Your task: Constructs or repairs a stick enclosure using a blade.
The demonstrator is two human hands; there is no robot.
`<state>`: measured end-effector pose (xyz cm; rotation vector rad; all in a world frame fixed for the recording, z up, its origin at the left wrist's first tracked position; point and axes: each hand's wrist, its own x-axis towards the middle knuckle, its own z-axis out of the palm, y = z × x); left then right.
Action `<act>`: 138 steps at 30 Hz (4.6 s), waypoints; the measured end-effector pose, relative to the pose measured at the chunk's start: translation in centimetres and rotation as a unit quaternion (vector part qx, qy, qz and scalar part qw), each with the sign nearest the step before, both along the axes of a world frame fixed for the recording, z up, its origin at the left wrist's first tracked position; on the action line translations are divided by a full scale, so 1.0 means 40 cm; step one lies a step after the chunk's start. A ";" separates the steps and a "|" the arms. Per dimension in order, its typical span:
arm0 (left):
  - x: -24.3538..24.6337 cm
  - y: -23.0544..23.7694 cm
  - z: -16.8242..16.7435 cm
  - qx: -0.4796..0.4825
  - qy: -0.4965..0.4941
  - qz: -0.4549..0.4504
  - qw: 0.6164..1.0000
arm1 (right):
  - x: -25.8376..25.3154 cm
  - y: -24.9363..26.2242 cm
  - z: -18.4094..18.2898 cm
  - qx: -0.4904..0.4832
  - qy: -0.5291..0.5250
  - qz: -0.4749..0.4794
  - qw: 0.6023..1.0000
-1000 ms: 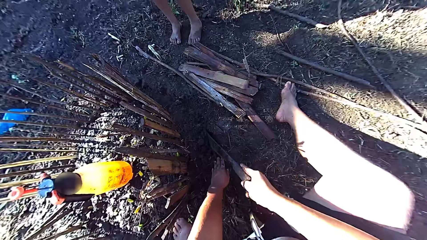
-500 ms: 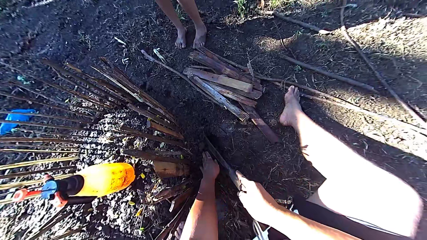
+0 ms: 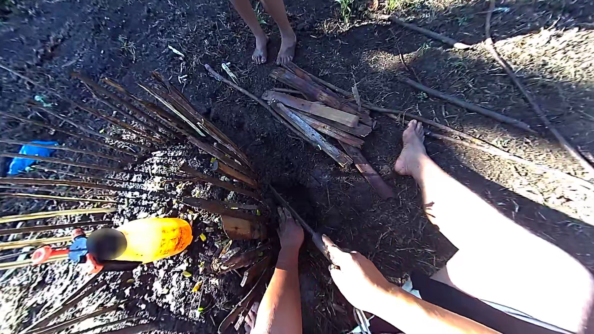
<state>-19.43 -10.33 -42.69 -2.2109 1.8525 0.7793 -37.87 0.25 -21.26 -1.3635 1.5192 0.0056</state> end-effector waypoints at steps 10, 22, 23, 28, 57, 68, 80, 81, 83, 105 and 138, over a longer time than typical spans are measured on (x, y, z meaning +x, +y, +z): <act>-0.007 -0.041 -0.007 0.032 -0.056 -0.081 0.995 | -0.150 0.069 0.032 -0.105 -0.121 -0.174 0.972; -0.002 -0.011 -0.034 0.024 -0.061 -0.051 0.997 | -0.071 -0.167 -0.162 0.012 0.057 -0.047 0.997; 0.002 0.022 -0.037 0.022 -0.079 -0.069 0.994 | -0.051 -0.158 -0.158 0.013 0.081 -0.018 0.997; 0.017 0.090 -0.070 -0.062 -0.105 -0.068 0.990 | -0.123 -0.101 -0.126 -0.005 0.075 -0.041 0.996; 0.049 -0.270 -0.139 -0.153 -0.138 -0.090 0.974 | -0.223 -0.015 -0.098 0.071 0.046 -0.052 0.995; 0.015 -0.280 -0.150 -0.183 -0.123 -0.078 0.972 | -0.232 -0.015 -0.096 0.060 0.011 -0.062 0.996; 0.024 -0.432 -0.171 -0.153 -0.095 -0.004 0.984 | -0.201 -0.443 0.200 0.105 0.034 -0.198 0.974; 0.026 -0.438 -0.166 -0.141 -0.091 0.000 0.986 | -0.203 -0.429 0.198 0.099 0.036 -0.200 0.974; 0.024 -0.435 -0.157 -0.131 -0.084 0.007 0.988 | -0.208 -0.415 0.213 0.102 0.044 -0.198 0.974; 0.028 0.341 -0.046 0.085 -0.009 -0.131 0.988 | -0.156 -0.400 -0.196 -0.059 -0.100 -0.158 0.981; 0.103 0.320 -0.031 0.170 0.072 -0.153 0.971 | -0.042 -0.401 -0.181 -0.130 0.046 0.027 0.990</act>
